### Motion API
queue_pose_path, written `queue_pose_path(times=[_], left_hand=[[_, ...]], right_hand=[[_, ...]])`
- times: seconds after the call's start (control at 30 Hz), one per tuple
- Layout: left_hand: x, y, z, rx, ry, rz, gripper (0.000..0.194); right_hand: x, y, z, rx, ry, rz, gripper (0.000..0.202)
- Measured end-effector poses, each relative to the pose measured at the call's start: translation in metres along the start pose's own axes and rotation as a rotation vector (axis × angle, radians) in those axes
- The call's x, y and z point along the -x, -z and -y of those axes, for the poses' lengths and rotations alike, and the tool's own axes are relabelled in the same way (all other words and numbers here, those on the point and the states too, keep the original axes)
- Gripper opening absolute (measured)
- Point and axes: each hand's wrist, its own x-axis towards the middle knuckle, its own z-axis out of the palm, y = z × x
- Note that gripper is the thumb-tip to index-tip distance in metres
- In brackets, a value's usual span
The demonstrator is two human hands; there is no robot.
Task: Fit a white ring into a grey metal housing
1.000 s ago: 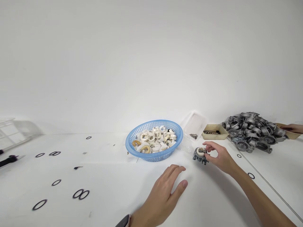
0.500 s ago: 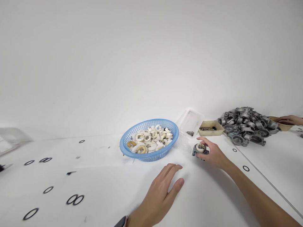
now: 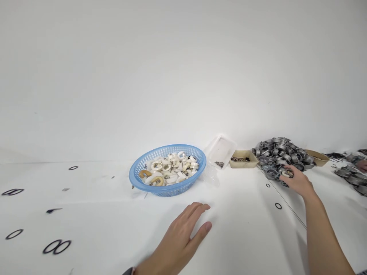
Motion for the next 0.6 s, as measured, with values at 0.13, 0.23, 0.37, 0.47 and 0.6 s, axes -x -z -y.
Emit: queue_pose_path(times=[0.13, 0.23, 0.37, 0.47, 0.6], left_hand=[[-0.0027, 0.0002, 0.0026, -0.017, -0.004, -0.016, 0.030], [-0.0036, 0.0030, 0.0017, -0.033, -0.009, -0.022, 0.030], [-0.0018, 0.0055, -0.0024, -0.060, -0.039, -0.025, 0.030], [-0.0005, 0.0059, -0.0050, -0.081, -0.077, -0.018, 0.029], [-0.0004, 0.0047, -0.0053, -0.105, -0.107, -0.023, 0.029]], right_hand=[[-0.0029, -0.0070, -0.0073, -0.004, -0.045, 0.039, 0.058], [-0.0027, -0.0083, -0.0090, -0.017, -0.057, 0.083, 0.051], [-0.0014, -0.0034, -0.0094, 0.002, -0.068, 0.120, 0.046], [-0.0002, -0.0007, -0.0100, 0.032, -0.071, 0.143, 0.043], [0.0003, -0.0006, -0.0111, 0.050, -0.075, 0.150, 0.044]])
